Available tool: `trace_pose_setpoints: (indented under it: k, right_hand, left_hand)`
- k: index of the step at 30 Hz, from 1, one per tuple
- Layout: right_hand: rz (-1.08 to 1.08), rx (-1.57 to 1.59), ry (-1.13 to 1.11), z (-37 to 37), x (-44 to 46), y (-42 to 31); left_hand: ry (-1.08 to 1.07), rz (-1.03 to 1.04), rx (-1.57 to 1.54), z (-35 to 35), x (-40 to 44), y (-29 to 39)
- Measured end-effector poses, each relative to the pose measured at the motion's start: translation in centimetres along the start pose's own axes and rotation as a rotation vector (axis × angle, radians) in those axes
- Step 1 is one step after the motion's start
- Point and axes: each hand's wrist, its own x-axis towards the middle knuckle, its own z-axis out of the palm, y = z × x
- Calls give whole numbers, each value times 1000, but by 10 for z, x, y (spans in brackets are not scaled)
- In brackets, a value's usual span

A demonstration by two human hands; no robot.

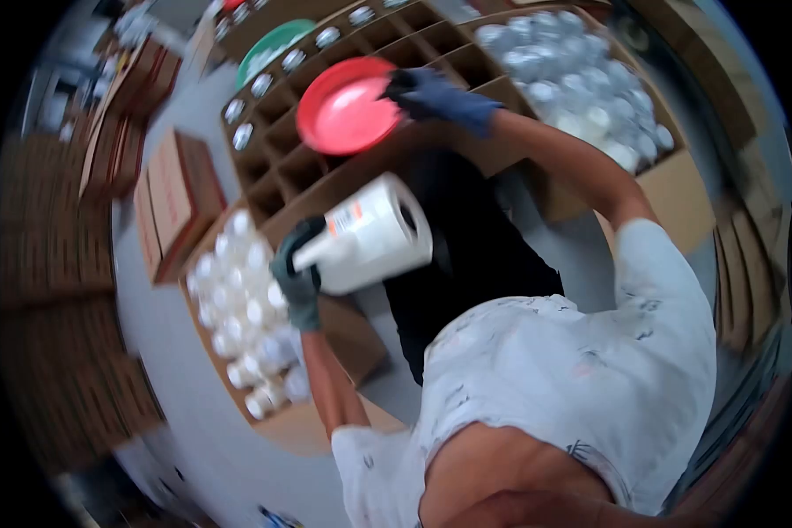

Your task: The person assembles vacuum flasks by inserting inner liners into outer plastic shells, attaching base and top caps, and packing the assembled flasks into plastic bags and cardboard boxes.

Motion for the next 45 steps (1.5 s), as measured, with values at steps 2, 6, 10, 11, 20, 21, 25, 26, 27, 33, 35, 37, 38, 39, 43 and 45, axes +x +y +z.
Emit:
trace_pose_setpoints:
  k: [2,6,10,11,20,21,25,26,27,33,35,37,38,39,43,45]
  right_hand:
    - [-132,-210,81,3,37,13]
    - [-239,-559,262,-4,78,55]
    - [-442,-396,417,-75,-2,81]
    - [-458,-335,492,-104,-25,103]
    - [634,-890,1093,-408,-237,387]
    - [771,-730,1163,-423,-248,393]
    - [1134,-333,1275,-467,-260,437]
    - [1206,-256,1258,-465,-255,421]
    - [1093,-135,1298,-461,-250,416]
    - [789,576,1039,-465,-243,436]
    - [745,480,1239,-434,-229,383]
    - [658,406,1197,-427,-230,355]
    - [630,379,1034,-429,-227,342]
    - [584,362,875,-423,-228,328]
    - [-606,-773,40,-383,-162,218]
    - [-686,-572,38,-341,-109,151]
  left_hand:
    - [-395,199,129,8,51,63]
    - [-757,545,386,59,93,114]
    - [-724,345,36,108,67,96]
    - [-664,320,57,119,61,100]
    - [-596,103,207,148,72,109]
    - [-653,132,190,153,82,112]
    - [-726,186,257,168,90,114]
    - [-649,137,213,165,79,100]
    - [-571,91,172,161,66,85]
    - [-739,26,366,110,30,38]
    - [-695,14,350,104,37,38]
    - [-617,-76,354,102,45,35]
    - [-574,-122,356,102,49,35]
    - [-529,-172,359,100,52,36]
    - [-407,-202,271,109,77,39]
    - [-343,-223,20,133,107,52]
